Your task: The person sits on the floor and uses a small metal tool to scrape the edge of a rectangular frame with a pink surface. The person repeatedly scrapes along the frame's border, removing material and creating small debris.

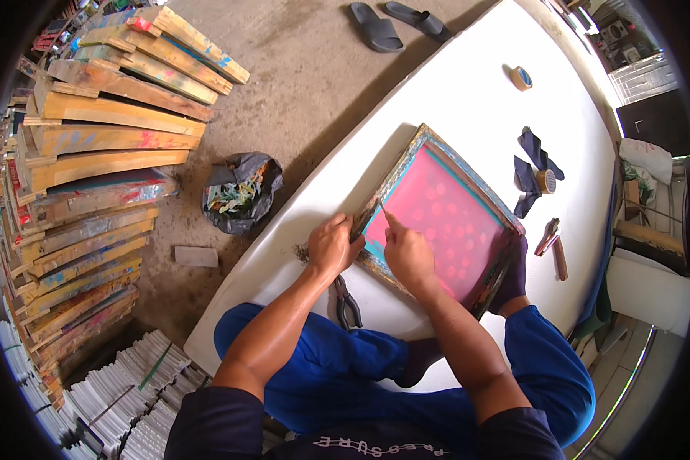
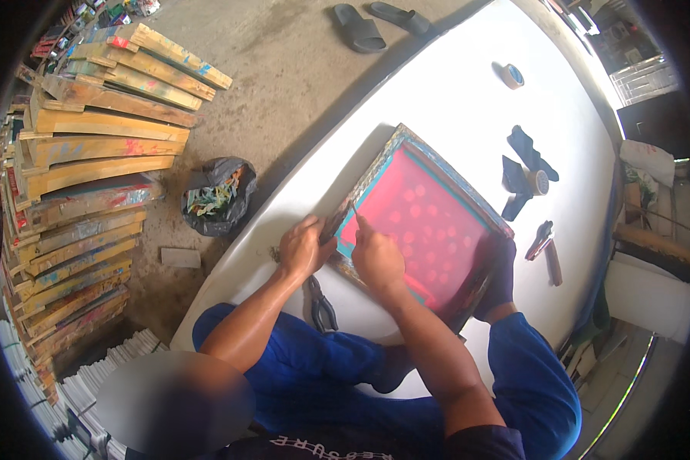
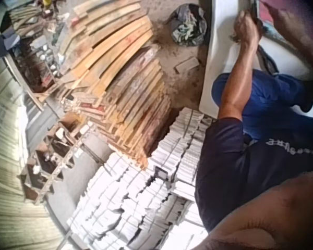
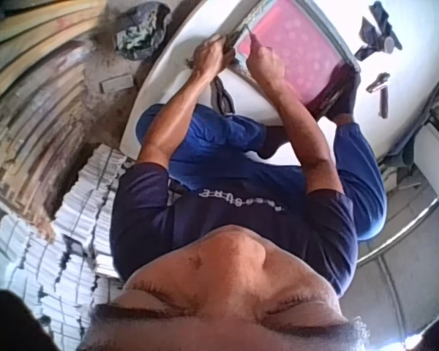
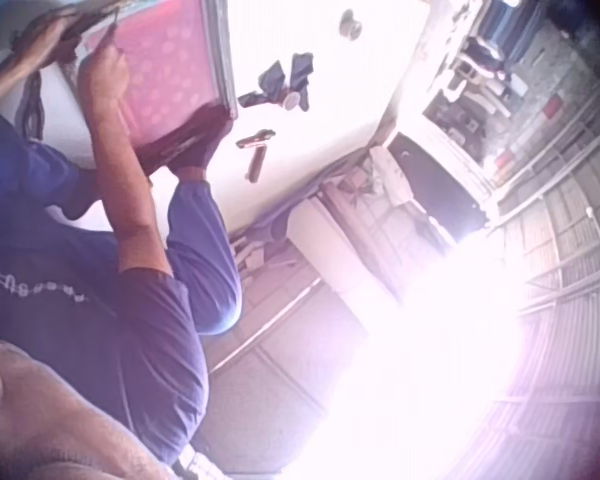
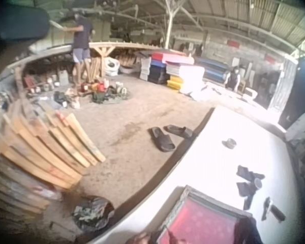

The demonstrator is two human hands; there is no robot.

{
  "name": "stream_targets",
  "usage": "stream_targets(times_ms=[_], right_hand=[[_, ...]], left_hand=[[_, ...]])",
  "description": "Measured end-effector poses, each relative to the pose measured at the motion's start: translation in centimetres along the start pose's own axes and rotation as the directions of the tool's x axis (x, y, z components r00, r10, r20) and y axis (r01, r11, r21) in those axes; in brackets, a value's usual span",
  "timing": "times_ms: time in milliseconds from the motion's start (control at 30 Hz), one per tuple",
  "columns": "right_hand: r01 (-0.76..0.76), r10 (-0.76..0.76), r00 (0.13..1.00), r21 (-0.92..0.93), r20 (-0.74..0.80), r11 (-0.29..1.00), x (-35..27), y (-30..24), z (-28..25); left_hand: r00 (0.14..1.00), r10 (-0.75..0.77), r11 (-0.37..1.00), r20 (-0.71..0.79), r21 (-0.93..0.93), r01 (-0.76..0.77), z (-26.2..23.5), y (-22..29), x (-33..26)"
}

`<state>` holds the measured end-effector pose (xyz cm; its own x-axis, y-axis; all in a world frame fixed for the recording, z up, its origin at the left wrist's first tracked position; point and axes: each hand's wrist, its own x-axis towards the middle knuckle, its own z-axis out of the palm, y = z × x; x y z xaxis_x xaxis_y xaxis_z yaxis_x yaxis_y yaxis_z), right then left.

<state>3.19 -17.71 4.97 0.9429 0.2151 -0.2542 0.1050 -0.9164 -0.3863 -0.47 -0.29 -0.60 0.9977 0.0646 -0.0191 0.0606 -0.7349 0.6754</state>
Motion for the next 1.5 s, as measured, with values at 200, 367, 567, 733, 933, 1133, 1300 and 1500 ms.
stream_targets(times_ms=[200, 367, 567, 733, 933, 1133, 1300, 1500], right_hand=[[-0.095, 0.108, 0.976, -0.078, 0.190, 0.992, 0.0, -2.1, -2.8], [0.011, -0.024, 0.999, 0.358, 0.033, 0.934, 1.6, 2.6, -0.6], [0.107, -0.087, 0.994, 0.390, -0.069, 0.915, 1.5, 4.7, 1.8], [-0.598, 0.149, 0.802, 0.780, 0.579, 0.184, 1.9, 3.1, -1.4], [-0.315, 0.091, 0.939, 0.725, 0.331, 0.612, 2.2, 4.9, -0.7], [0.051, -0.046, 0.999, 0.194, -0.029, 0.980, 1.0, 2.0, -3.0], [0.072, -0.072, 0.997, 0.063, -0.002, 0.995, 1.0, 2.1, -2.7], [0.103, -0.098, 0.994, 0.082, -0.056, 0.991, 0.8, 2.2, -2.1]], left_hand=[[1.000, -0.016, 1.000, -0.015, 0.022, 0.016, 0.2, -0.8, -0.2], [1.000, 0.005, 1.000, -0.014, 0.006, -0.005, 0.1, -0.6, 0.7], [1.000, 0.012, 1.000, -0.009, 0.000, -0.012, 0.3, -0.6, 0.9], [1.000, -0.024, 1.000, 0.018, -0.011, 0.024, -0.1, -0.9, 0.7], [0.999, 0.003, 1.000, -0.051, 0.031, -0.001, 0.4, -0.5, 0.7], [0.998, -0.022, 0.999, 0.062, 0.030, 0.020, -0.6, 0.0, 0.7], [0.999, -0.042, 0.998, 0.030, 0.049, 0.041, -0.4, 0.4, 0.6], [1.000, -0.016, 0.999, 0.023, 0.051, 0.015, -0.2, 0.3, 0.4]])
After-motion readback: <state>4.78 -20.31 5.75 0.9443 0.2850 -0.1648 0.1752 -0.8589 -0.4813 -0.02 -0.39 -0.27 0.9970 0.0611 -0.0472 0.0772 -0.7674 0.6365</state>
